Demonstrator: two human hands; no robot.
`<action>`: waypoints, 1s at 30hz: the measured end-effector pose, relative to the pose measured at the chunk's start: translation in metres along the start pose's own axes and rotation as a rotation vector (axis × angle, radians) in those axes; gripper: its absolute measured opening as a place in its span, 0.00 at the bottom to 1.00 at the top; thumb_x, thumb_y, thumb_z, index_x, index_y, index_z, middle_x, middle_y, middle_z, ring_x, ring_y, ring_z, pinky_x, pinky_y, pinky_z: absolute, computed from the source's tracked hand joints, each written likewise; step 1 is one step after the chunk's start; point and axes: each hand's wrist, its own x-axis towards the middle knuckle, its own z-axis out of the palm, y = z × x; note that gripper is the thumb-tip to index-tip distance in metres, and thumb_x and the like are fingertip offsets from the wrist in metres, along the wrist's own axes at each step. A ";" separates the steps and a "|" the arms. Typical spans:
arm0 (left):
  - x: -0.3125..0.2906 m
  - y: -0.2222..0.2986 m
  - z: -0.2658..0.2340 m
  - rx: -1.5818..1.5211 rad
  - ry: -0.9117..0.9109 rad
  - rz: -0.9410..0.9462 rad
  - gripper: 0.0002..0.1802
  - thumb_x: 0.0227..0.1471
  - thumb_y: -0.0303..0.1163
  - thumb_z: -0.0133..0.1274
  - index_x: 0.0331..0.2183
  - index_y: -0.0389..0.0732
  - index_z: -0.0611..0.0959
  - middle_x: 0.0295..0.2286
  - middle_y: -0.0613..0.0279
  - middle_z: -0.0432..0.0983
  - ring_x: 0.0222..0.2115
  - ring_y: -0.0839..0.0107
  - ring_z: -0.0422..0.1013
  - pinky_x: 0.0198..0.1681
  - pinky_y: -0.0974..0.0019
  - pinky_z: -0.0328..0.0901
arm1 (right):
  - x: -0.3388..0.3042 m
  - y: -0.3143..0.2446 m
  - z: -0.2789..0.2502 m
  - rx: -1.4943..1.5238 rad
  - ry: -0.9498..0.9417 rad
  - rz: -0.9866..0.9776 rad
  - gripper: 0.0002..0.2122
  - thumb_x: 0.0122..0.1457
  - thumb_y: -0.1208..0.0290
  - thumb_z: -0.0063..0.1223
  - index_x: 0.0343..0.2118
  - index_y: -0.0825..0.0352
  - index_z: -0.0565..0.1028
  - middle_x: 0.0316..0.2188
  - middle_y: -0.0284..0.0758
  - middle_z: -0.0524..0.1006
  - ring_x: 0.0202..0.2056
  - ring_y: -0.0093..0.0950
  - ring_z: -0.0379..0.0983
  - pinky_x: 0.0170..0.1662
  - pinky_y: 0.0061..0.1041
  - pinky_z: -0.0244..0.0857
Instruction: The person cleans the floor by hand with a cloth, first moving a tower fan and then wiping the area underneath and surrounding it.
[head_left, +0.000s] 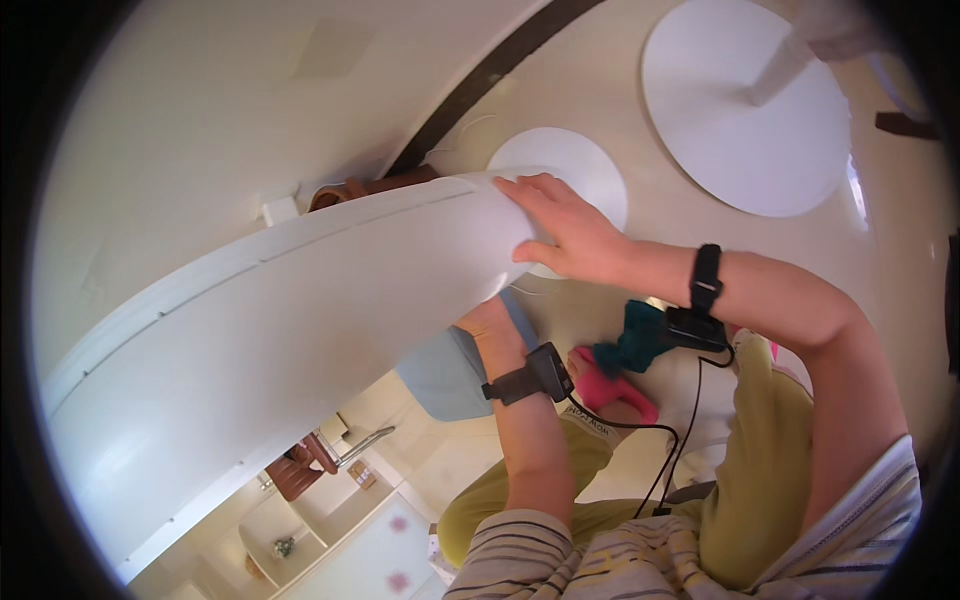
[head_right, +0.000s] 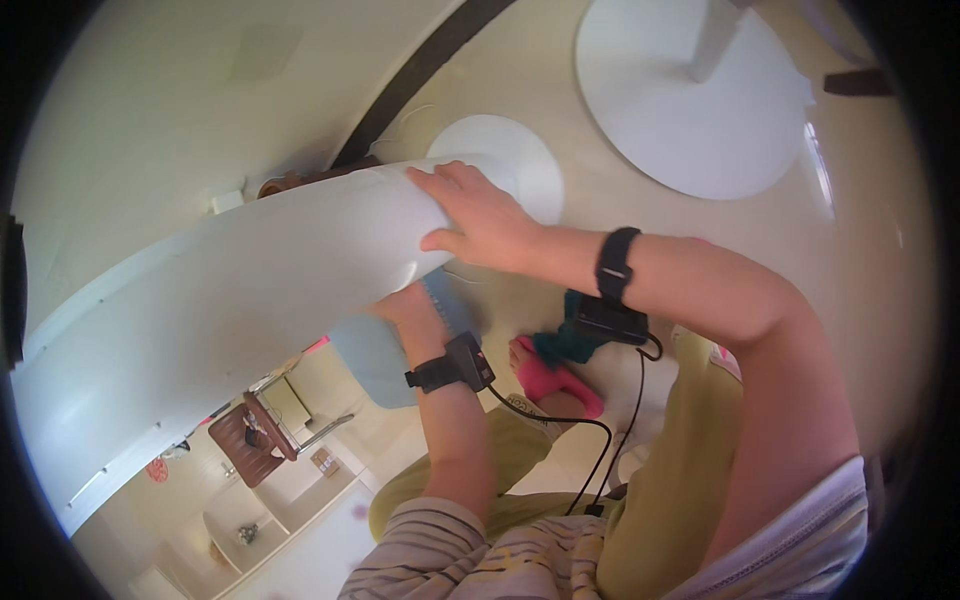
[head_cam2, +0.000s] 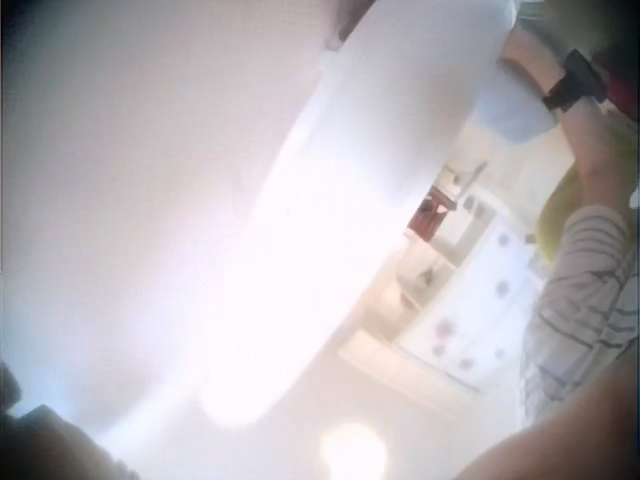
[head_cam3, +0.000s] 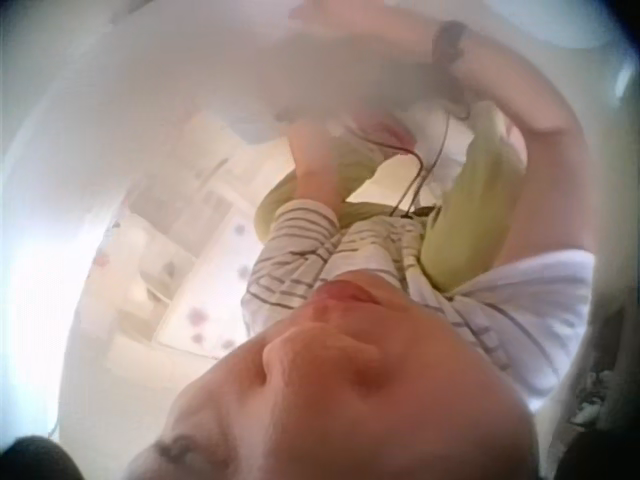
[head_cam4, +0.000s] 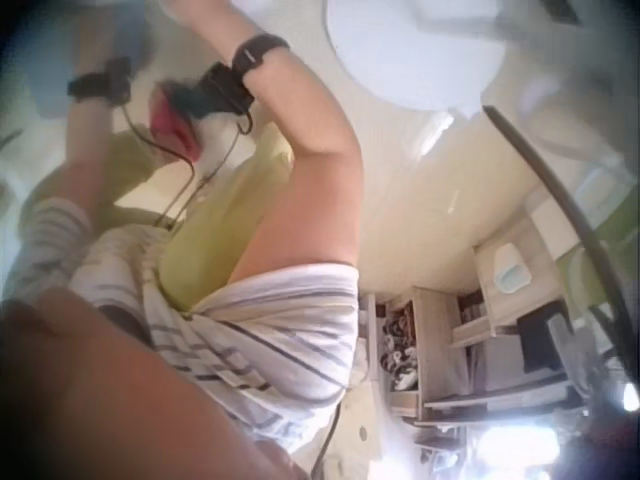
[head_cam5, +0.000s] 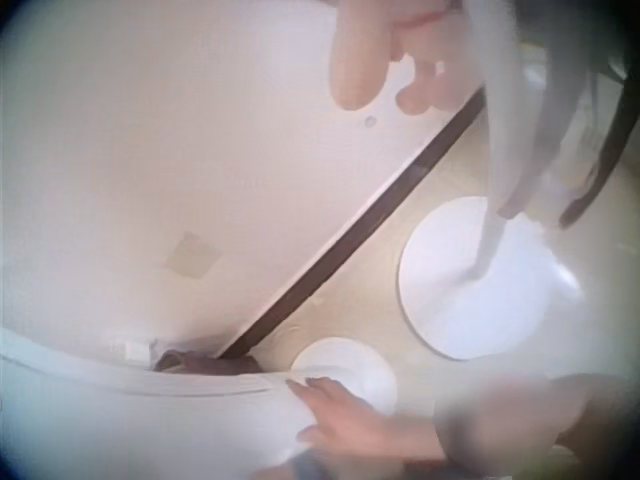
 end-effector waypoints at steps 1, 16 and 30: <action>-0.002 -0.001 0.002 0.013 -0.003 -0.019 0.28 0.59 0.47 0.41 0.54 0.39 0.65 0.51 0.55 0.64 0.50 0.59 0.64 0.52 0.53 0.65 | -0.005 -0.004 -0.004 -0.013 0.028 -0.016 0.36 0.49 0.66 0.60 0.60 0.65 0.55 0.56 0.49 0.59 0.58 0.46 0.53 0.58 0.38 0.54; 0.007 -0.013 -0.027 -0.191 0.053 -0.150 0.26 0.60 0.45 0.40 0.53 0.38 0.66 0.50 0.56 0.65 0.51 0.62 0.64 0.54 0.55 0.62 | -0.036 -0.037 -0.018 -0.174 0.013 -0.082 0.41 0.40 0.68 0.66 0.60 0.61 0.58 0.50 0.48 0.62 0.49 0.46 0.60 0.52 0.39 0.59; -0.056 -0.030 -0.034 -0.386 0.224 -0.260 0.24 0.61 0.44 0.39 0.53 0.37 0.67 0.50 0.57 0.66 0.52 0.65 0.63 0.55 0.58 0.59 | -0.040 -0.017 0.001 0.024 0.089 -0.161 0.43 0.32 0.75 0.71 0.55 0.67 0.56 0.62 0.52 0.52 0.62 0.50 0.48 0.62 0.39 0.50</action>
